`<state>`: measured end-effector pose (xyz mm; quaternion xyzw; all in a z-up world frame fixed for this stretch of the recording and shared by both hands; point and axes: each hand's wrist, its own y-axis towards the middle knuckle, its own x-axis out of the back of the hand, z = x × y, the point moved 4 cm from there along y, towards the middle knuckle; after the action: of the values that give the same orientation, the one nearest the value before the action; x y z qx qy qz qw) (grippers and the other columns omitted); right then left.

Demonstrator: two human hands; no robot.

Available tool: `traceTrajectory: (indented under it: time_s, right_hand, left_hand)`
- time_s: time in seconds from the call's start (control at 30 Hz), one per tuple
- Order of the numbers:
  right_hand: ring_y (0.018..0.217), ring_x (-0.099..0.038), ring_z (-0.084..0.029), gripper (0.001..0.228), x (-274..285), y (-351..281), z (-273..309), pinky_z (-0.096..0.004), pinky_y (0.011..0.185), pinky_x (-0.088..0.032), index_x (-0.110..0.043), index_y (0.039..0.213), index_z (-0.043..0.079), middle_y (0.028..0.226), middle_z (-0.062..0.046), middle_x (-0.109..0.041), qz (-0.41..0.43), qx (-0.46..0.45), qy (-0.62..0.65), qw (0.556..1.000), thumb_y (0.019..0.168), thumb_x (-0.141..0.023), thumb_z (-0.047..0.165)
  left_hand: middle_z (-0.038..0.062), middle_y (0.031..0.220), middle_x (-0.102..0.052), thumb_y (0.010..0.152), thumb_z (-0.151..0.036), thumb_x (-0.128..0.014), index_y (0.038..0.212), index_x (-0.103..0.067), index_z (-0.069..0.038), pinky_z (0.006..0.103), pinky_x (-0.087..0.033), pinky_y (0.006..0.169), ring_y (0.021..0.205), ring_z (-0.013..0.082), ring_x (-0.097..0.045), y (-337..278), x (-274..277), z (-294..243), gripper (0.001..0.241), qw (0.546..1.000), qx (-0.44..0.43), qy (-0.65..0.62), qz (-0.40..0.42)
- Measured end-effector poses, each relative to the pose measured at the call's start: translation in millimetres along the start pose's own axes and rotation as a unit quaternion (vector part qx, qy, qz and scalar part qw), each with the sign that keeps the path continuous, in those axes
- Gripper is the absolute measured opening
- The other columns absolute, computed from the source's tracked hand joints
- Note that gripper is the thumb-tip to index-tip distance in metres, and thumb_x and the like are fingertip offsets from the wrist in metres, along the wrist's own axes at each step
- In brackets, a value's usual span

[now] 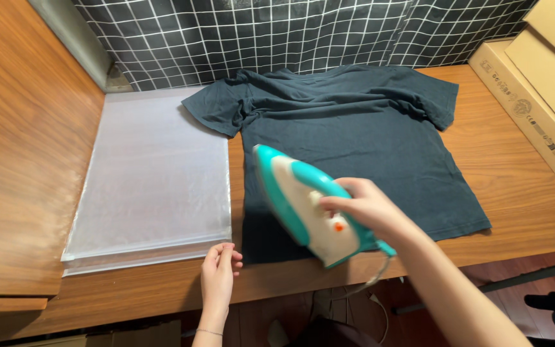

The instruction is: The person removes a black t-shirt from a hanger, lays it on a table, and irons both the front and back using a steam iron. After ironing, the person folds the t-shirt neatly on the table.

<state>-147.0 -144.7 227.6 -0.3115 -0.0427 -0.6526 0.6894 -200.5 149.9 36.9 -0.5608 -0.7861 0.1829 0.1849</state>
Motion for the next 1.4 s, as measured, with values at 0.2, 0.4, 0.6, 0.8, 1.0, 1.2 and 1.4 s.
traceTrajectory:
  time_s: [0.2,0.4,0.6,0.8,1.0,1.2,1.4]
  right_hand:
    - [0.065,-0.057,-0.016,0.032,119.5,-7.4,-67.1,-0.029,0.064,-0.041,-0.070,0.077,0.006,0.068,-0.004,-0.063,-0.205,0.012,0.042,0.978,0.087,-0.087,0.033]
    - [0.068,-0.044,-0.010,0.039,231.6,-17.4,-188.4,-0.026,0.066,-0.034,-0.064,0.075,0.012,0.071,0.004,-0.055,-0.425,-0.012,0.020,0.905,0.094,-0.090,0.035]
    - [0.073,-0.061,0.000,0.024,317.4,-4.3,-329.8,-0.016,0.063,-0.058,-0.070,0.100,0.017,0.086,0.009,-0.066,-0.590,0.003,0.193,0.784,0.092,-0.092,0.024]
    - [0.066,-0.062,0.001,0.033,348.4,20.7,-372.0,-0.014,0.055,-0.056,-0.069,0.115,0.023,0.089,0.008,-0.069,-0.657,0.013,0.306,0.689,0.084,-0.076,0.017]
    - [0.062,-0.056,-0.004,0.031,369.2,71.4,-397.1,-0.023,0.049,-0.044,-0.063,0.113,0.017,0.094,-0.001,-0.071,-0.672,0.099,0.317,0.661,0.086,-0.072,0.007]
    - [0.064,-0.047,-0.005,0.054,392.3,152.1,-515.5,-0.030,0.065,-0.067,-0.038,0.079,0.016,0.076,-0.005,-0.050,-0.659,0.138,0.353,0.650,0.104,-0.085,0.008]
    - [0.076,-0.064,-0.018,0.011,314.0,131.6,-425.3,-0.034,0.063,-0.049,-0.065,0.091,-0.001,0.090,-0.007,-0.065,-0.723,0.114,0.152,0.664,0.094,-0.072,0.006]
  left_hand:
    - [0.005,0.092,-0.080,0.107,-0.030,-0.060,0.102,-0.071,-0.011,0.0331,-0.056,0.078,0.083,0.0184,-0.074,10.8,-33.8,-34.7,0.023,0.995,-0.033,0.064,0.066]
    - [0.007,0.099,-0.080,0.107,-0.029,-0.058,0.113,-0.072,-0.009,0.0325,-0.059,0.076,0.089,0.0195,-0.074,41.4,-67.7,-35.9,0.025,0.990,0.002,0.092,0.106]
    - [0.010,0.098,-0.080,0.106,-0.027,-0.060,0.114,-0.074,-0.006,0.0322,-0.058,0.070,0.085,0.0207,-0.075,56.7,-97.0,-35.4,0.026,0.989,0.015,0.102,0.106]
    - [0.009,0.099,-0.081,0.105,-0.025,-0.061,0.116,-0.075,-0.007,0.0309,-0.056,0.073,0.086,0.0196,-0.076,65.6,-127.4,-61.6,0.025,0.988,0.001,0.117,0.100]
    - [0.007,0.097,-0.084,0.105,-0.027,-0.061,0.111,-0.076,-0.010,0.0308,-0.054,0.078,0.085,0.0176,-0.077,88.7,-148.2,-54.7,0.024,0.987,-0.005,0.141,0.083]
    - [0.011,0.094,-0.085,0.104,-0.023,-0.063,0.110,-0.077,-0.006,0.0296,-0.054,0.066,0.076,0.0192,-0.077,121.4,-147.0,-20.8,0.023,0.993,0.002,0.104,0.052]
    - [0.006,0.094,-0.087,0.098,-0.020,-0.063,0.107,-0.079,-0.011,0.0300,-0.057,0.070,0.078,0.0174,-0.078,118.4,-155.0,-28.5,0.021,0.990,0.052,0.133,0.006]
